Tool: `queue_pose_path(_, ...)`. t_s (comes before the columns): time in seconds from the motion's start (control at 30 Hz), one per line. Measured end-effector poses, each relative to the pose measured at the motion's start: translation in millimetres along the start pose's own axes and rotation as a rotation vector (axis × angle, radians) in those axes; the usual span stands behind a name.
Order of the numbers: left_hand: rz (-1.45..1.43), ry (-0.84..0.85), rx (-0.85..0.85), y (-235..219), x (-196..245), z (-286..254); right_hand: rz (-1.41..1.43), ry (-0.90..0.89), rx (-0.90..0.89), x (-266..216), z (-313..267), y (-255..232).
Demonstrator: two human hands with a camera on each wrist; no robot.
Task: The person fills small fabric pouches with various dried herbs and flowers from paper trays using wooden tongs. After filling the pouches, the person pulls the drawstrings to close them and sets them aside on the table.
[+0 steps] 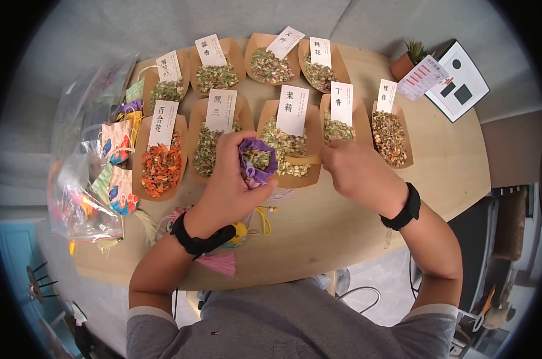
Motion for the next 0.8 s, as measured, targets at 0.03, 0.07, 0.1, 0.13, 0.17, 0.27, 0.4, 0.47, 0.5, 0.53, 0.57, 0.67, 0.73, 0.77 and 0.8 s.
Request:
queue_pose_path(0.03,-0.039,-0.001,0.011,-0.4,1.5,0.4,0.001,-0.002,-0.001,-1.7,0.4,0.0)
queue_pose_path(0.07,-0.039,-0.002,0.011,-0.4,1.1,0.2,0.010,-0.033,0.020,-5.6,0.0,-1.5)
queue_pose_path(0.1,-0.038,0.007,0.012,-0.1,1.0,0.3,0.018,-0.064,0.041,-9.2,-0.4,-3.4)
queue_pose_path(0.13,-0.037,0.015,0.013,0.3,1.2,0.5,0.017,-0.063,0.040,-11.3,-0.3,-4.8)
queue_pose_path(0.17,-0.038,0.015,0.013,0.3,1.2,0.6,0.004,-0.075,0.061,-14.8,-0.1,-8.0)
queue_pose_path(0.27,-0.022,0.017,0.012,0.0,1.2,0.6,-0.030,-0.096,0.108,-19.4,-0.9,-7.0)
queue_pose_path(0.4,0.019,0.028,-0.002,-0.4,0.5,0.0,-0.043,-0.110,0.177,-22.9,-2.3,-8.8)
queue_pose_path(0.47,0.064,0.036,-0.012,-0.2,0.3,-0.4,-0.041,-0.103,0.183,-22.1,-3.2,-9.3)
queue_pose_path(0.5,0.060,0.030,-0.011,-0.3,0.0,-0.7,-0.039,-0.096,0.188,-21.3,-3.7,-9.8)
queue_pose_path(0.53,0.055,0.024,-0.011,-0.3,-0.3,-0.6,-0.040,-0.096,0.188,-19.6,-3.9,-9.4)
queue_pose_path(0.57,0.055,0.025,-0.011,-0.3,-0.6,-0.4,-0.039,-0.085,0.188,-15.9,-3.8,-8.3)
queue_pose_path(0.67,0.046,0.032,-0.011,-0.1,-1.7,-0.3,-0.056,-0.044,0.151,-8.2,-3.3,-13.5)
queue_pose_path(0.73,-0.003,-0.007,-0.011,-0.1,-4.8,-0.7,-0.076,-0.016,0.112,-1.9,-3.7,-20.7)
queue_pose_path(0.77,-0.003,-0.006,-0.008,-0.6,-4.4,-0.7,-0.066,-0.035,0.167,0.5,-5.4,-28.6)
queue_pose_path(0.8,0.009,0.004,-0.010,-0.8,-3.1,-0.5,-0.056,-0.054,0.221,1.3,-6.7,-37.3)
Point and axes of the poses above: each hand's wrist, its own z-axis towards the middle knuckle, its own y-axis out of the palm, x = y × z, the point moved 7 cm from there along z, towards the middle knuckle, and after that the axes turned 8 degrees about -z, right-handed, at the moved point
